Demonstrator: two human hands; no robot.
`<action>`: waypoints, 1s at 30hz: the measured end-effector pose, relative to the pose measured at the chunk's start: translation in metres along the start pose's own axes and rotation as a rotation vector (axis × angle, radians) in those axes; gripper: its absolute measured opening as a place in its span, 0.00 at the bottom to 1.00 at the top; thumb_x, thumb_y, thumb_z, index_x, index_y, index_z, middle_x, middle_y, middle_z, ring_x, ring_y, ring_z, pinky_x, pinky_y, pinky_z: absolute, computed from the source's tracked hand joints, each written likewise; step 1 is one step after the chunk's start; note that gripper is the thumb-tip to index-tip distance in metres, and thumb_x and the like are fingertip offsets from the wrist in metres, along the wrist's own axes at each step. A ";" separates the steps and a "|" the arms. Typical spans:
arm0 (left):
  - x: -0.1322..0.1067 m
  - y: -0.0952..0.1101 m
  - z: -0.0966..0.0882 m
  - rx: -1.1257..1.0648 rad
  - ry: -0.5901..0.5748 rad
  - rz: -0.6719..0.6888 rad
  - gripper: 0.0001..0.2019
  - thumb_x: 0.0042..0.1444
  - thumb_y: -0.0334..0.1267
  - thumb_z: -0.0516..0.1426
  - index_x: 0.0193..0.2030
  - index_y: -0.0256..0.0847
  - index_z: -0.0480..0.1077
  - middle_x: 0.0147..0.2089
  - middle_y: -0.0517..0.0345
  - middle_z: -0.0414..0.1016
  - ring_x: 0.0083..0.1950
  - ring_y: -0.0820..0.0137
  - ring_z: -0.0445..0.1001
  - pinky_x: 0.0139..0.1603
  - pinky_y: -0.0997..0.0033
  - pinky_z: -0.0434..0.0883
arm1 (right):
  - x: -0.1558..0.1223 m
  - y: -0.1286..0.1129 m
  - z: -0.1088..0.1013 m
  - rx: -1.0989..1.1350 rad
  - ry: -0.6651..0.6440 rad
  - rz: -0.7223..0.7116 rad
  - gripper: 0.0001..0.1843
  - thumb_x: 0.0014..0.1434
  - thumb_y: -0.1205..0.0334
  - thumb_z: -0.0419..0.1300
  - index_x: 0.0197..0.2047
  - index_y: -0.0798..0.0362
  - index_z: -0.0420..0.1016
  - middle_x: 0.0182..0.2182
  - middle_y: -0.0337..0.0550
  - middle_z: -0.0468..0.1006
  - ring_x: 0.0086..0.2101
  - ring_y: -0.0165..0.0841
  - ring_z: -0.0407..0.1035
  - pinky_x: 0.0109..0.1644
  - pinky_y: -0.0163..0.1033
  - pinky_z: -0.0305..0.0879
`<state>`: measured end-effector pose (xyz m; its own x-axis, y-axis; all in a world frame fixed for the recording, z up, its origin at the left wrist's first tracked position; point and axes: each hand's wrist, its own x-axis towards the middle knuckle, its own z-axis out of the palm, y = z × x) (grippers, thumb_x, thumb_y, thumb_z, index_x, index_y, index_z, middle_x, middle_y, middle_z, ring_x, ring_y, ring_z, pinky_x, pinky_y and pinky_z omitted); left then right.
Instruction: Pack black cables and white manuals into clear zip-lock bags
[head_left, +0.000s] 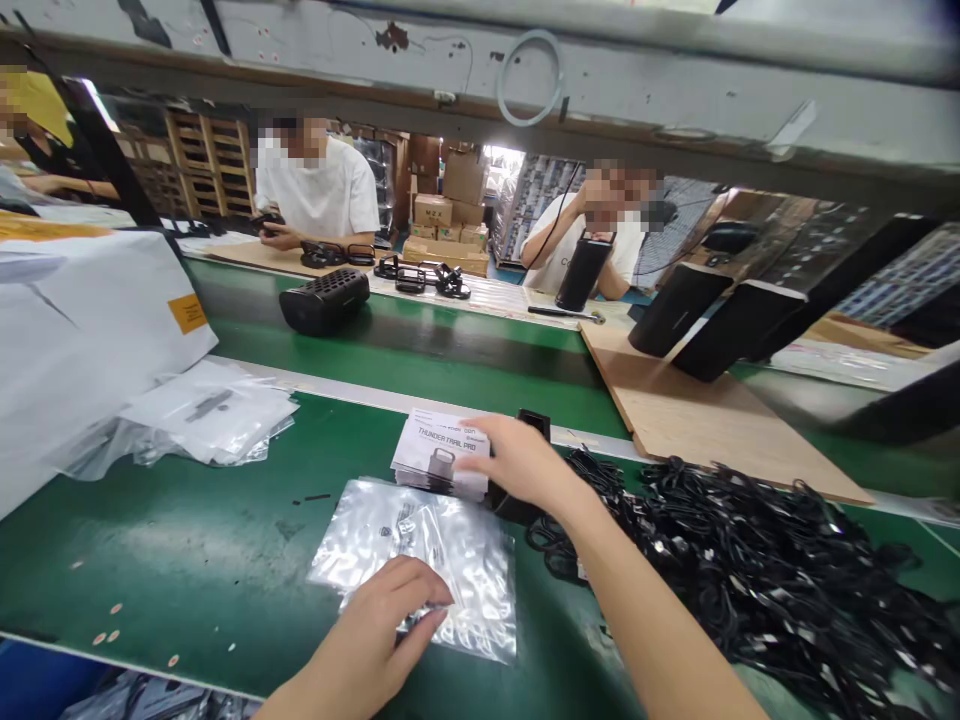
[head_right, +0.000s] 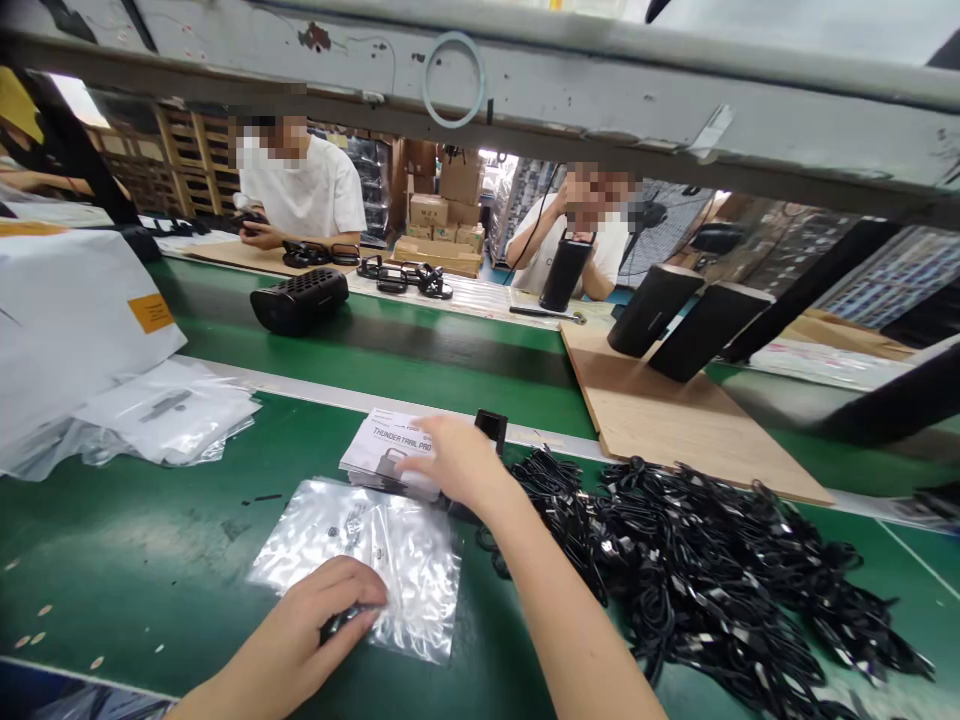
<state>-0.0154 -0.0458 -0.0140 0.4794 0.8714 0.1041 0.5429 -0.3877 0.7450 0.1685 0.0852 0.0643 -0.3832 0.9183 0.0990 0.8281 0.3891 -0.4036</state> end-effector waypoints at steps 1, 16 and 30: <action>-0.001 0.000 -0.001 -0.011 0.015 0.004 0.09 0.58 0.30 0.48 0.38 0.43 0.68 0.39 0.55 0.73 0.43 0.67 0.70 0.43 0.69 0.68 | -0.002 0.009 -0.007 -0.004 0.079 0.086 0.20 0.54 0.51 0.56 0.47 0.53 0.69 0.44 0.48 0.73 0.43 0.39 0.67 0.45 0.39 0.59; 0.087 0.034 0.052 -0.503 0.075 -0.221 0.29 0.56 0.36 0.51 0.64 0.40 0.49 0.66 0.52 0.51 0.63 0.58 0.57 0.60 0.55 0.58 | -0.105 0.050 0.028 0.321 0.173 0.265 0.12 0.55 0.64 0.54 0.44 0.53 0.70 0.35 0.42 0.74 0.29 0.31 0.69 0.37 0.37 0.65; 0.049 0.031 0.040 -0.009 -0.050 -0.008 0.24 0.57 0.34 0.49 0.61 0.47 0.54 0.65 0.54 0.54 0.63 0.60 0.57 0.59 0.54 0.60 | -0.111 0.019 0.001 0.014 0.509 0.018 0.10 0.60 0.64 0.50 0.43 0.53 0.70 0.33 0.45 0.71 0.34 0.35 0.67 0.38 0.40 0.65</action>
<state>0.0529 -0.0271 -0.0121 0.5091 0.8582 0.0649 0.5408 -0.3776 0.7516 0.2264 -0.0099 0.0452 -0.1178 0.8451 0.5215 0.8259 0.3750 -0.4210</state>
